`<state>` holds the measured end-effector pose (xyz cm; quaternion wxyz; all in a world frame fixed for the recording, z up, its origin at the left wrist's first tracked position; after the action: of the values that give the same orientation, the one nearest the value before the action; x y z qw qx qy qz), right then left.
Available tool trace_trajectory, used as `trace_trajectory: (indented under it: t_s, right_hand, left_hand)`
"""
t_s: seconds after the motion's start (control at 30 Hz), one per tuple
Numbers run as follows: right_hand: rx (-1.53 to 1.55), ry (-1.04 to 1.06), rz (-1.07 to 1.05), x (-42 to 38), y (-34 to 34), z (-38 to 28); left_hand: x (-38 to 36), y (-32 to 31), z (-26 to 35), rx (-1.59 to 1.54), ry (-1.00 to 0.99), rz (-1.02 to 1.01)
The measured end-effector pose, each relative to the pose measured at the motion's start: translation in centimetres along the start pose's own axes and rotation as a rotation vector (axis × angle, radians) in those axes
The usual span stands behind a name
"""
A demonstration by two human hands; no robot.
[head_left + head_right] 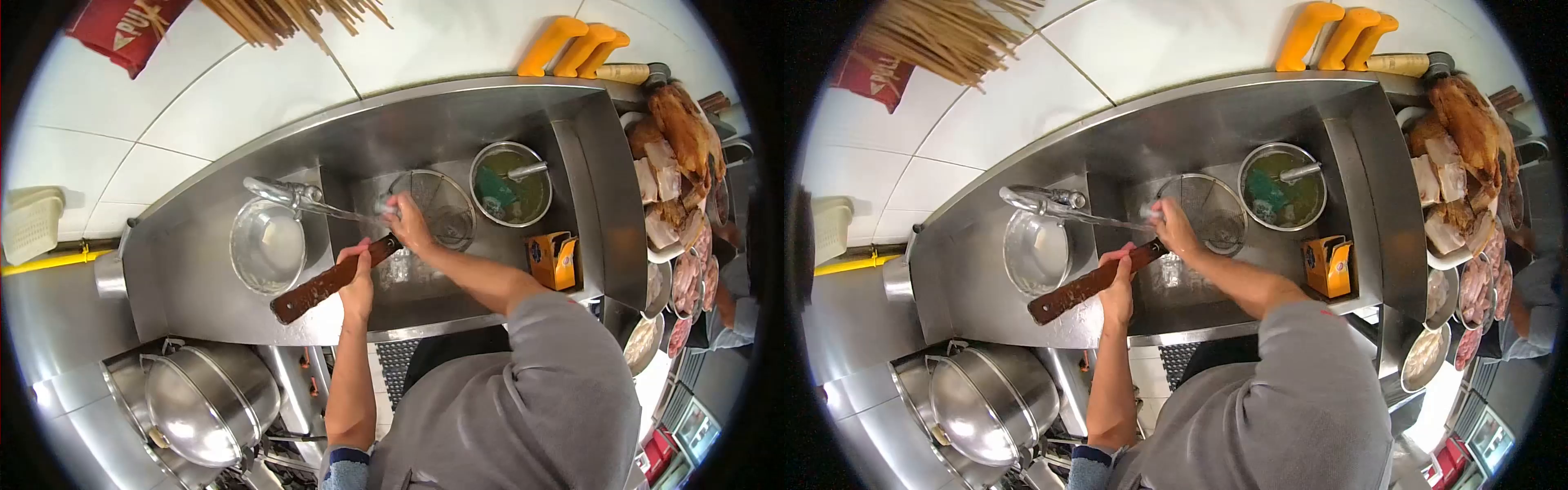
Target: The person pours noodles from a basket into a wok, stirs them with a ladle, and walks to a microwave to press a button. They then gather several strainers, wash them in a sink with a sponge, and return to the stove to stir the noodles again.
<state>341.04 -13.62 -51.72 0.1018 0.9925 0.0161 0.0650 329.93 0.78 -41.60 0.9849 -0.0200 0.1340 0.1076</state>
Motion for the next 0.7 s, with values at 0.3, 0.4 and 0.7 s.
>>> trace_trajectory:
  t_s: [0.3, 0.4, 0.7]
  right_hand:
    - [-0.105, -0.021, -0.025, -1.2, 0.7, 2.8]
    - [-0.326, 0.017, -0.399, -6.1, 5.5, 5.4]
    - [-0.238, -0.075, -0.087, -1.2, 0.7, 0.6]
  left_hand:
    - [-0.4, -0.7, 0.5, -0.028, -0.087, -0.005]
    - [0.2, -0.1, 1.0, 0.051, -0.084, -0.035]
    - [0.1, -0.7, 1.8, 0.156, -0.089, -0.009]
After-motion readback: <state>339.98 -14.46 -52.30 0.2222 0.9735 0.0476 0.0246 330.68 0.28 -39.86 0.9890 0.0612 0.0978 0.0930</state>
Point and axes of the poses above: each hand's wrist, its own x-axis towards the middle knuckle, its own y-axis out of the back of the hand, z = x × y, the point moved 7 cm from there along x, towards the middle knuckle, and after that the axes turned 4 degrees about -z, right-handed, at the moved point
